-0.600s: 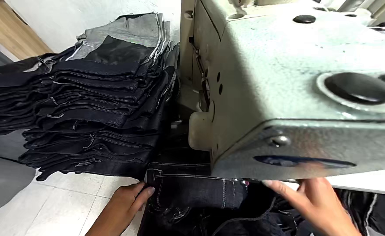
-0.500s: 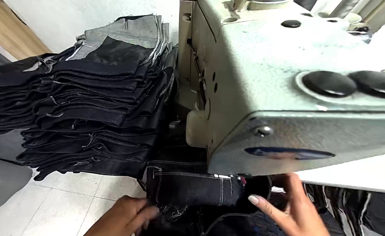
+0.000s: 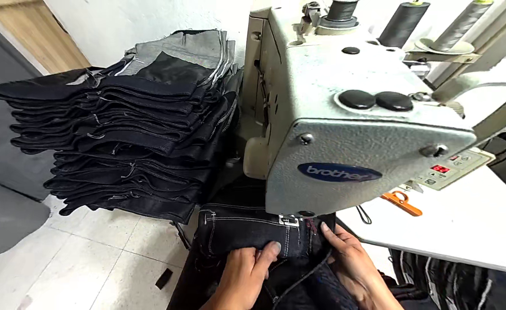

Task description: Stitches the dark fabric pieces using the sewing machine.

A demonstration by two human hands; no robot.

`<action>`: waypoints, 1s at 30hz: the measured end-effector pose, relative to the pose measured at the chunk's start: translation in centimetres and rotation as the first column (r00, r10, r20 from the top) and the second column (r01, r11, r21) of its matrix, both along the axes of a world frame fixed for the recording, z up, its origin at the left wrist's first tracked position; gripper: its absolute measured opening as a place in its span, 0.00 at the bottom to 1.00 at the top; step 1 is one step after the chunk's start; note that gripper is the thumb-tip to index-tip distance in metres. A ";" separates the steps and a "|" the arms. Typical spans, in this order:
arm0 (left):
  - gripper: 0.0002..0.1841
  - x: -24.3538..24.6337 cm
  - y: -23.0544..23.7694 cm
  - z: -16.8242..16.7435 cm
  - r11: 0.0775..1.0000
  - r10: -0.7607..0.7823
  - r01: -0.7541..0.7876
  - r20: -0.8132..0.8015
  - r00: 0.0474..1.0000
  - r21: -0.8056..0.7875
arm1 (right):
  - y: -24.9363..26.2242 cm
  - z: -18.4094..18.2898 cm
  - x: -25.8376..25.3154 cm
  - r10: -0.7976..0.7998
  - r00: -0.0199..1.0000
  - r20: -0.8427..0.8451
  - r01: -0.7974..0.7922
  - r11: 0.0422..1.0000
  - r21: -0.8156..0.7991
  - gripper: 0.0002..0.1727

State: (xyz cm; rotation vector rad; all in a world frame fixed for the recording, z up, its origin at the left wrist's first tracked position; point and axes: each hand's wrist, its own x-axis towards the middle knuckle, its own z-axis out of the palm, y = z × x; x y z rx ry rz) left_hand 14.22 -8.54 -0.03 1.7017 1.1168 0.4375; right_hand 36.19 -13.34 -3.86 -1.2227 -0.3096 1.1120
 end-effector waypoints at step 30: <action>0.13 -0.7 11.4 2.0 0.839 -0.543 0.543 0.144 0.827 0.046 | -2.4 6.7 -2.3 -0.282 -0.476 0.833 -0.496 0.868 0.011 0.20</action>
